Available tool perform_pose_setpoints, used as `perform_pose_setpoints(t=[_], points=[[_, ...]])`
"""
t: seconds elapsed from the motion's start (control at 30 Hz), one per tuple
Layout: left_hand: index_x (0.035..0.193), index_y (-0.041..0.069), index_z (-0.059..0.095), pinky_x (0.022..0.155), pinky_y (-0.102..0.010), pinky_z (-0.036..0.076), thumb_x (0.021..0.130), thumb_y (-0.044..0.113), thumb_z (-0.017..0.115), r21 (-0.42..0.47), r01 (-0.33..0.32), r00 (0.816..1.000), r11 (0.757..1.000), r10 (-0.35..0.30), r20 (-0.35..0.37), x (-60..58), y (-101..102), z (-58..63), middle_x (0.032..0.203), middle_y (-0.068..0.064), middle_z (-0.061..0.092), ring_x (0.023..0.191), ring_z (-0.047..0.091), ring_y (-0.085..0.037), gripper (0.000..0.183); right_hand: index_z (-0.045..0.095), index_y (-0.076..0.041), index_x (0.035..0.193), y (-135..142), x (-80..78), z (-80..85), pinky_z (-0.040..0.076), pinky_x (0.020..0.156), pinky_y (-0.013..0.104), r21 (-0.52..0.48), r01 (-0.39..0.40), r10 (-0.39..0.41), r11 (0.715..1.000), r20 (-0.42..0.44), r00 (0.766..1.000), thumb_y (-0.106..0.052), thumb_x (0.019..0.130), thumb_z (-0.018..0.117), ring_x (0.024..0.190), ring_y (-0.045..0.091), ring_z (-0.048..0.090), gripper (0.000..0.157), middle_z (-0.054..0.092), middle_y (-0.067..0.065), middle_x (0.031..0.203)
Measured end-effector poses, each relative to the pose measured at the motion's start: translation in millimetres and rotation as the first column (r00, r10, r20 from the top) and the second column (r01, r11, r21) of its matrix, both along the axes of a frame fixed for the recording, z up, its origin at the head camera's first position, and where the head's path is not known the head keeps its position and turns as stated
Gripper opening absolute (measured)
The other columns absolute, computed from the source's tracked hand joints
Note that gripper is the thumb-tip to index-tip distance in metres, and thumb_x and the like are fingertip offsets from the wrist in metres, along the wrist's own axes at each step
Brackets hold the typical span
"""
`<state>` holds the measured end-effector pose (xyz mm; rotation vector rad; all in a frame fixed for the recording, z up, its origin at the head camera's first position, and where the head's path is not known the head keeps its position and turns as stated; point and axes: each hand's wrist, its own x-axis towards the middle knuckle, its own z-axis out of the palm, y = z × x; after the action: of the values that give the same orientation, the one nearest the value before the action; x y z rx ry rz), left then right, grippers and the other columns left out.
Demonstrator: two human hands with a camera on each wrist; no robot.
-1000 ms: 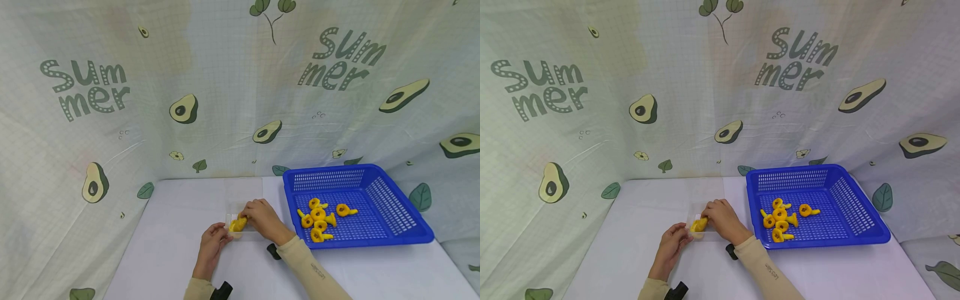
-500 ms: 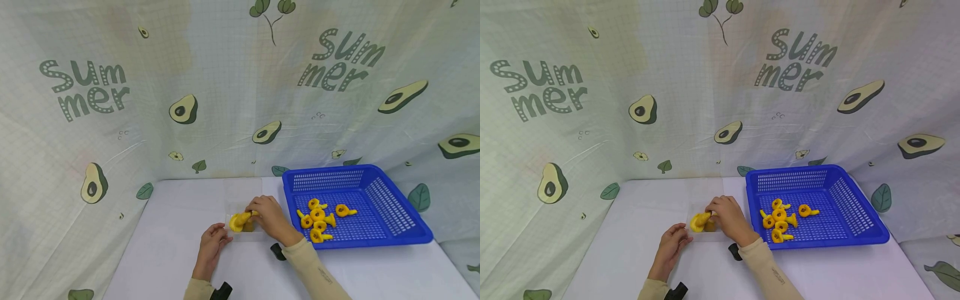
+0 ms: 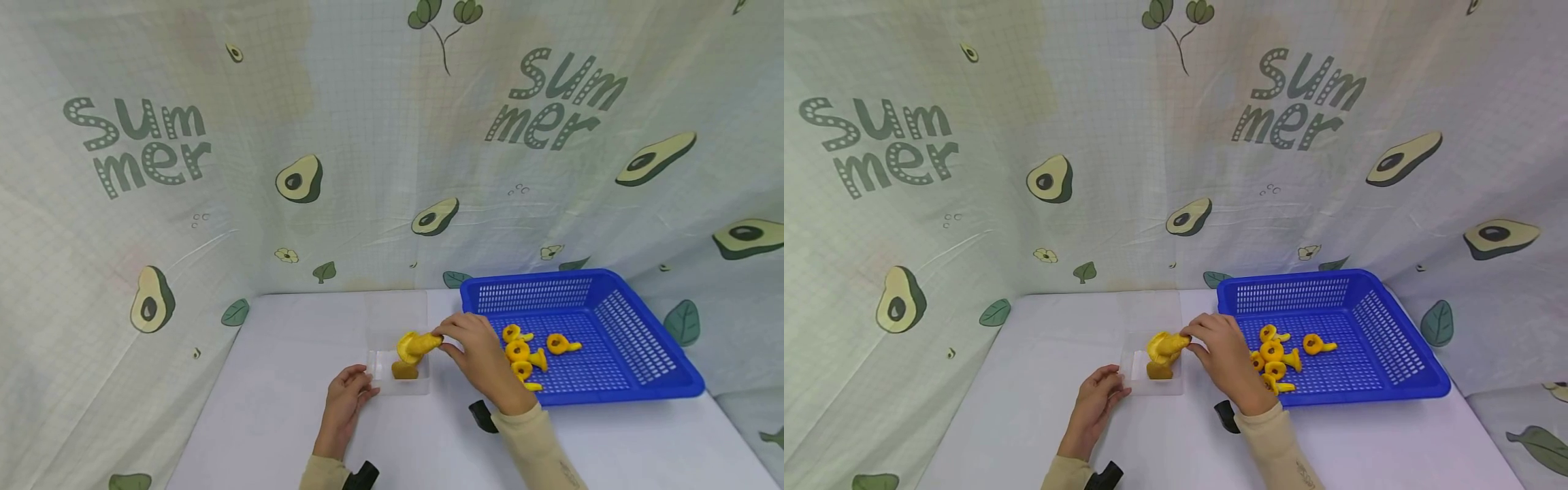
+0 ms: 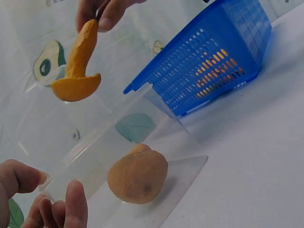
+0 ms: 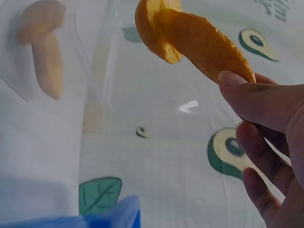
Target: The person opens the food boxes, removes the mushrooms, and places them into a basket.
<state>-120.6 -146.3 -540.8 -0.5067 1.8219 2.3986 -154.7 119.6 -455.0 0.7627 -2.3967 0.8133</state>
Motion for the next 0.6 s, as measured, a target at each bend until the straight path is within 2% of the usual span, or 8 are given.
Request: perform_pose_setpoints(t=[0.23,0.6], points=[[0.128,-0.011,0.054,0.077,-0.025,0.064,0.098,-0.004,0.061,-0.003,-0.007,1.0,1.0,0.007,0.008,-0.1,-0.2,0.0,0.091,-0.001,0.057,0.082,0.057,-0.011,0.032,0.081,-0.008,0.101,23.9,7.5,7.3,0.053,0.092,0.052,-0.028,0.048,-0.049,0.998,-0.054,0.997,0.006,0.07,0.094,0.099,0.027,0.067,0.036,0.074,0.003,0.102],[0.128,-0.012,0.053,0.077,-0.025,0.064,0.098,-0.003,0.062,-0.004,-0.014,1.0,1.0,0.014,-0.001,0.1,-0.2,-0.1,0.092,-0.002,0.057,0.081,0.057,-0.011,0.033,0.08,-0.005,0.099,56.8,12.5,7.5,0.05,0.087,0.053,-0.043,0.098,-0.103,0.994,-0.132,0.986,0.014,0.065,0.093,0.094,0.03,0.066,0.041,0.073,0.007,0.099]])
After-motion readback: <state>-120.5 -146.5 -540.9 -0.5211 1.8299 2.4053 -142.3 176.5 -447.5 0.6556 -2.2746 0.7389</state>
